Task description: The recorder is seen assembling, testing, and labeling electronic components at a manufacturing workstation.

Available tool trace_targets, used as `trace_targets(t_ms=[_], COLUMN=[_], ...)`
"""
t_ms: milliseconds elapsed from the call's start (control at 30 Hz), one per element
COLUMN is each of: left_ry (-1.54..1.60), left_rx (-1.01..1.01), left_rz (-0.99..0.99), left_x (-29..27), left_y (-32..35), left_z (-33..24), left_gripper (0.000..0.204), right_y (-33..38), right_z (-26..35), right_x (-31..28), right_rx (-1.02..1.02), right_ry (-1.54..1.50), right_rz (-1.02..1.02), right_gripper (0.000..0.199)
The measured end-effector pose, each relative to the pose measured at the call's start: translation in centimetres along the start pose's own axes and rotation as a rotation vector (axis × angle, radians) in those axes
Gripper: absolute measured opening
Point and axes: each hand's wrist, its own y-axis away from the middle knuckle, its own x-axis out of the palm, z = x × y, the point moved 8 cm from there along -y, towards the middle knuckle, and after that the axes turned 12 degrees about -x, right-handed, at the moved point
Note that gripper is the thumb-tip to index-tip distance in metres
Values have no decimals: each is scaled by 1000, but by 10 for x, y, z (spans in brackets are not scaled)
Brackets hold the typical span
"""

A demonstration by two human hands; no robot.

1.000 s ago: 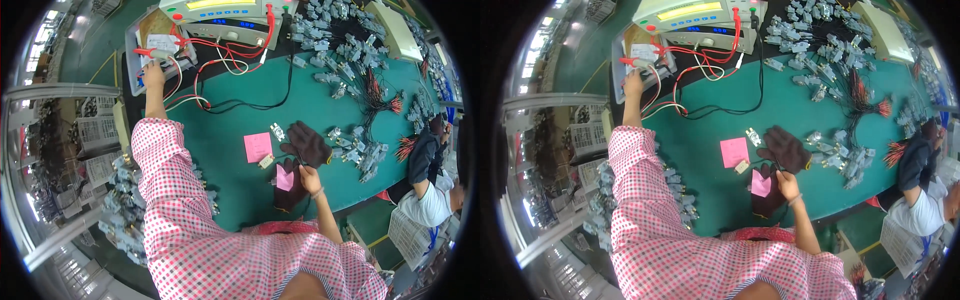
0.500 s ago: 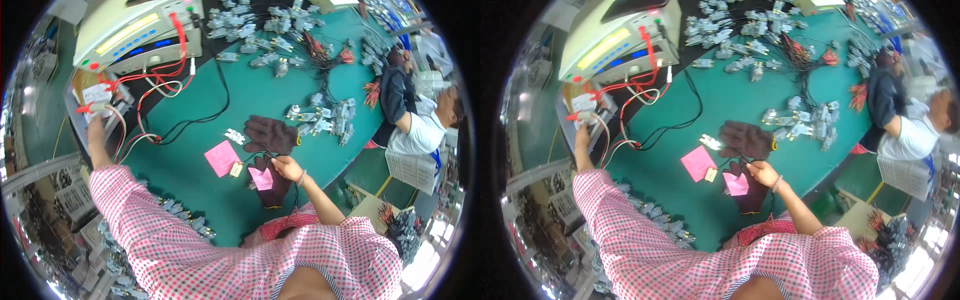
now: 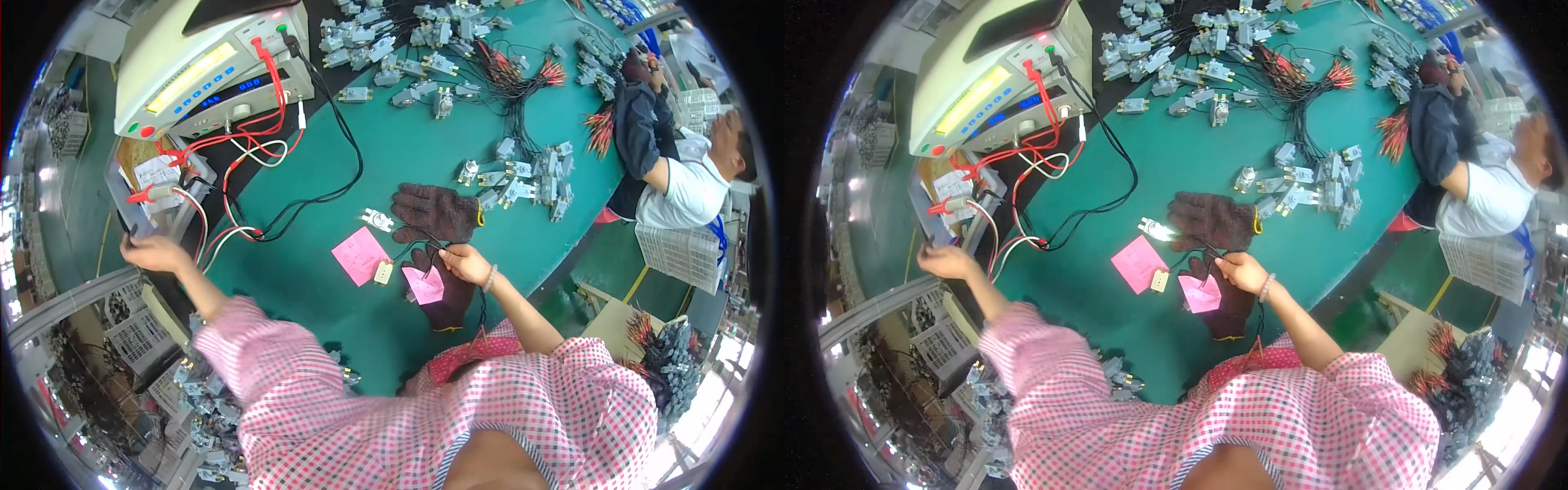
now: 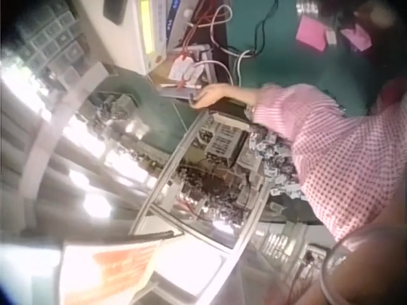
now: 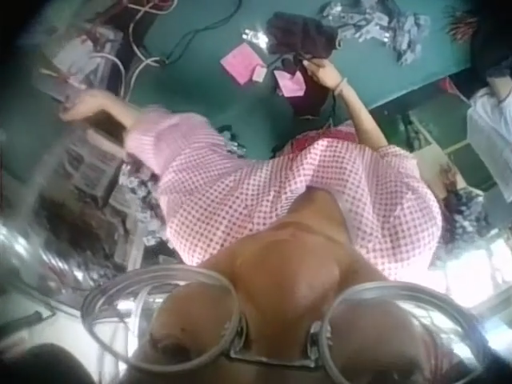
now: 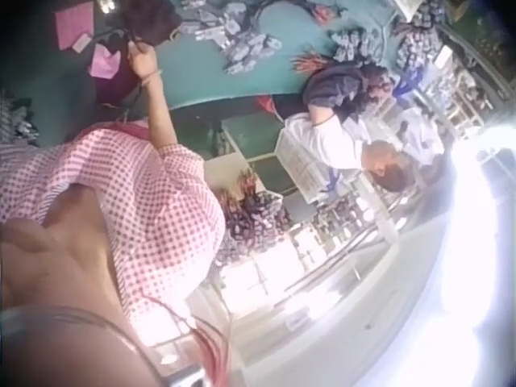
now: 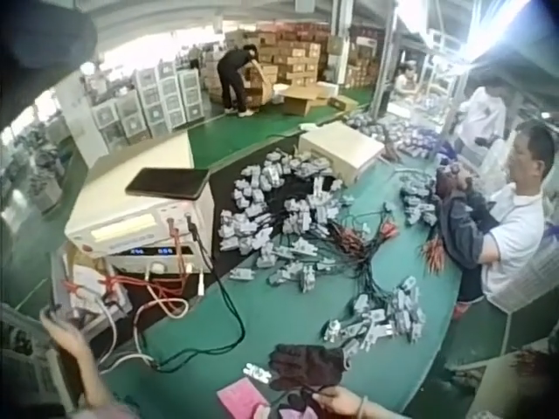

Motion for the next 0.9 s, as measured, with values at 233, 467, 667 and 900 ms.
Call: trace_targets(t_ms=[233, 467, 667, 900], left_ry=[483, 553, 684, 507], left_rx=[-156, 249, 123, -83], left_rz=[677, 1242, 1447, 1669], left_x=[-144, -295, -340, -363], left_y=[180, 298, 331, 387], left_z=[-190, -321, -338, -330], left_gripper=[16, 26, 26, 29], right_y=[33, 175, 231, 272], right_z=[71, 174, 139, 113], right_x=[12, 39, 15, -48], right_rx=[-539, -1095, -907, -584], right_ry=[854, 291, 236, -261], right_rz=[-174, 409, 385, 120], right_gripper=[46, 19, 22, 12])
